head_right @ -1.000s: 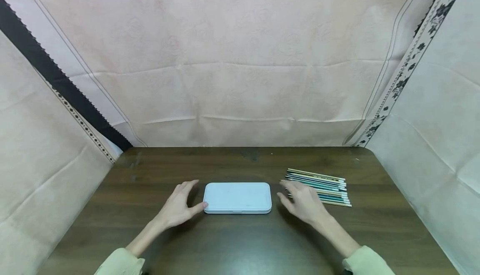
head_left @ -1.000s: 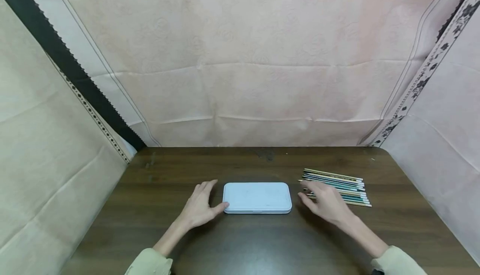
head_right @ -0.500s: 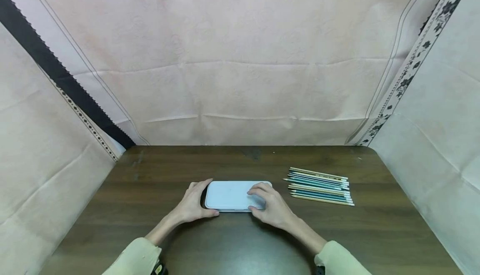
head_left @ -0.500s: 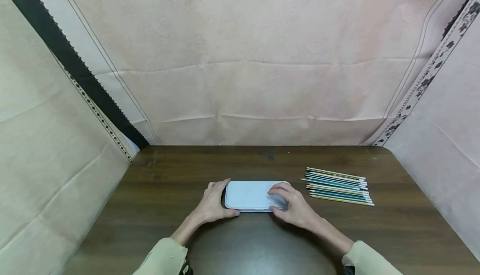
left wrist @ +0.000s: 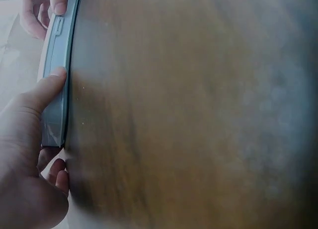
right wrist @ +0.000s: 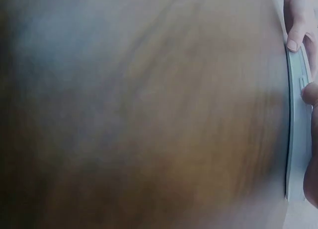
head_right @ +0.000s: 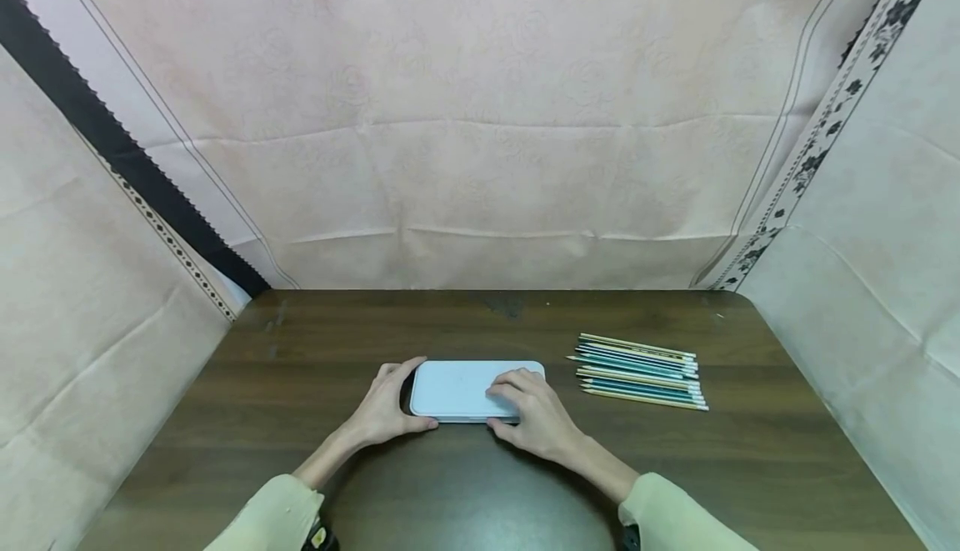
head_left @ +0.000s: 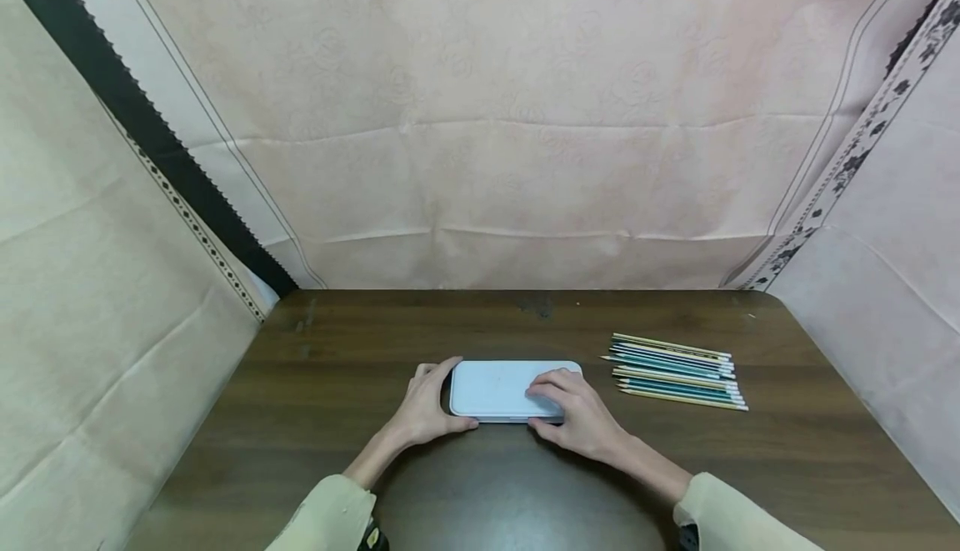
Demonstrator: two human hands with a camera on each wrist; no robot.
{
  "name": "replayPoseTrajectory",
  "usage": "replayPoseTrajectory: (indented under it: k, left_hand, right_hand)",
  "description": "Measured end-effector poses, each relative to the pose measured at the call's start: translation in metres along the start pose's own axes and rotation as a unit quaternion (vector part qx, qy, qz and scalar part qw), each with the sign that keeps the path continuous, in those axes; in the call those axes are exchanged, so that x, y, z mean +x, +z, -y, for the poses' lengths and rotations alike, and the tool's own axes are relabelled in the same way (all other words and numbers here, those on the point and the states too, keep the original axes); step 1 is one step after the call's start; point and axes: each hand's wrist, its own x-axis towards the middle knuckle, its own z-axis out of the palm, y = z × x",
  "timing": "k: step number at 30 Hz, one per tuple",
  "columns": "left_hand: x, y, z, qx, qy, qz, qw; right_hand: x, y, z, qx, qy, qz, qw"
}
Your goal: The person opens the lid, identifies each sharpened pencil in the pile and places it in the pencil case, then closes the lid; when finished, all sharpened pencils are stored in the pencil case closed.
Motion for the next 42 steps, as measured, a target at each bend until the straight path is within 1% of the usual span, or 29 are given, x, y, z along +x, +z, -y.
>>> replayPoseTrajectory:
  k: [11, 16, 18, 20, 22, 25, 27, 30, 35, 42]
  left_hand:
    - [0.000, 0.000, 0.000, 0.001, -0.006, -0.002, 1.0000]
    - [0.000, 0.000, 0.000, -0.005, -0.012, -0.003, 0.9999]
    - [0.000, 0.001, 0.001, -0.007, -0.013, -0.003, 0.9999]
    - [0.000, 0.001, 0.001, -0.010, -0.017, -0.002, 0.9998]
    - [0.000, 0.002, 0.001, -0.012, -0.022, -0.002, 0.9997]
    - [-0.001, 0.002, 0.002, -0.015, -0.031, 0.000, 0.9994]
    - [-0.001, 0.002, 0.002, -0.017, -0.031, 0.000, 0.9994]
    - [-0.001, 0.002, 0.002, -0.014, -0.034, 0.000, 0.9993]
    - [-0.002, 0.003, 0.002, -0.011, -0.036, -0.003, 0.9993]
    - [-0.003, 0.004, 0.002, -0.012, -0.038, -0.012, 0.9991]
  right_hand:
    - [0.001, 0.005, 0.000, -0.054, -0.039, -0.023, 0.998]
    - [0.002, 0.007, -0.001, -0.088, -0.065, -0.030, 0.994]
    - [0.003, 0.007, -0.002, -0.102, -0.084, -0.032, 0.991]
    - [0.005, 0.007, -0.002, -0.118, -0.108, -0.033, 0.987]
    - [0.007, 0.006, -0.002, -0.137, -0.140, -0.033, 0.980]
    - [0.009, 0.006, -0.002, -0.170, -0.189, -0.030, 0.967]
    - [0.010, 0.006, -0.002, -0.193, -0.216, -0.028, 0.957]
    - [0.011, 0.006, -0.002, -0.221, -0.243, -0.022, 0.944]
    - [0.012, 0.006, -0.004, -0.238, -0.258, -0.007, 0.936]
    - [0.013, 0.004, -0.005, -0.243, -0.266, -0.003, 0.933]
